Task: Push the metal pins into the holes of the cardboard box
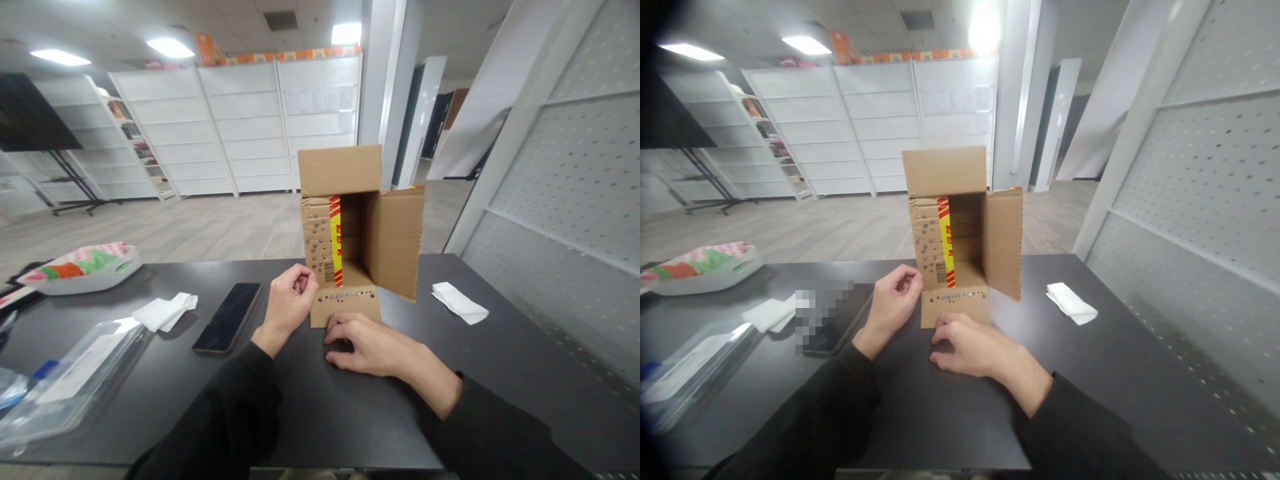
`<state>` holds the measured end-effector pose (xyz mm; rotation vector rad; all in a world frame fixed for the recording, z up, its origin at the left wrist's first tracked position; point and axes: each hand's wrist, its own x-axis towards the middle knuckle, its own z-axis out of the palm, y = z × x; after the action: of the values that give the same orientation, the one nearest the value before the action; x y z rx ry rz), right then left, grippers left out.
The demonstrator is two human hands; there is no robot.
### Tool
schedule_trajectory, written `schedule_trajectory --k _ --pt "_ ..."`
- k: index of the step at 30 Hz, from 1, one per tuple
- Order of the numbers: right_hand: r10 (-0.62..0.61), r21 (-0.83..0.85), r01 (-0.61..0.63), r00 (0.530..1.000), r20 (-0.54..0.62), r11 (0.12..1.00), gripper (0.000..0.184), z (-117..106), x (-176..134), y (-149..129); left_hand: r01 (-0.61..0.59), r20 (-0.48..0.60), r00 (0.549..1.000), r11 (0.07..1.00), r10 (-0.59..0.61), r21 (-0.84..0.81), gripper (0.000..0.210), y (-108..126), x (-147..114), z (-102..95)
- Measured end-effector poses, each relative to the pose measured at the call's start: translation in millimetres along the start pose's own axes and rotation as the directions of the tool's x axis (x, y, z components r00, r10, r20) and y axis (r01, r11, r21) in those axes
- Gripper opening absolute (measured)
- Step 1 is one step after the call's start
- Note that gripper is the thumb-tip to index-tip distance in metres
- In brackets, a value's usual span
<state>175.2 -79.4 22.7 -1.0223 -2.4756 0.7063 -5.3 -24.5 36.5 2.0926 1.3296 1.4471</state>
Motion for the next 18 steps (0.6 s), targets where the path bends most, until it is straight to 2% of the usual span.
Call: schedule_trajectory --k 8,18 --pt "0.003 0.012 -0.003 1.000 0.019 1.000 0.015 -1.3 0.2 -1.5 -0.003 -0.003 1.000 1.000 0.003 -0.019 0.016 -3.2 0.8 1.5" --pt "-0.007 0.004 0.007 1.000 -0.014 1.000 0.015 1.0 1.1 1.2 -0.013 -0.008 1.000 1.000 0.013 -0.021 0.016 0.7 0.1 0.1"
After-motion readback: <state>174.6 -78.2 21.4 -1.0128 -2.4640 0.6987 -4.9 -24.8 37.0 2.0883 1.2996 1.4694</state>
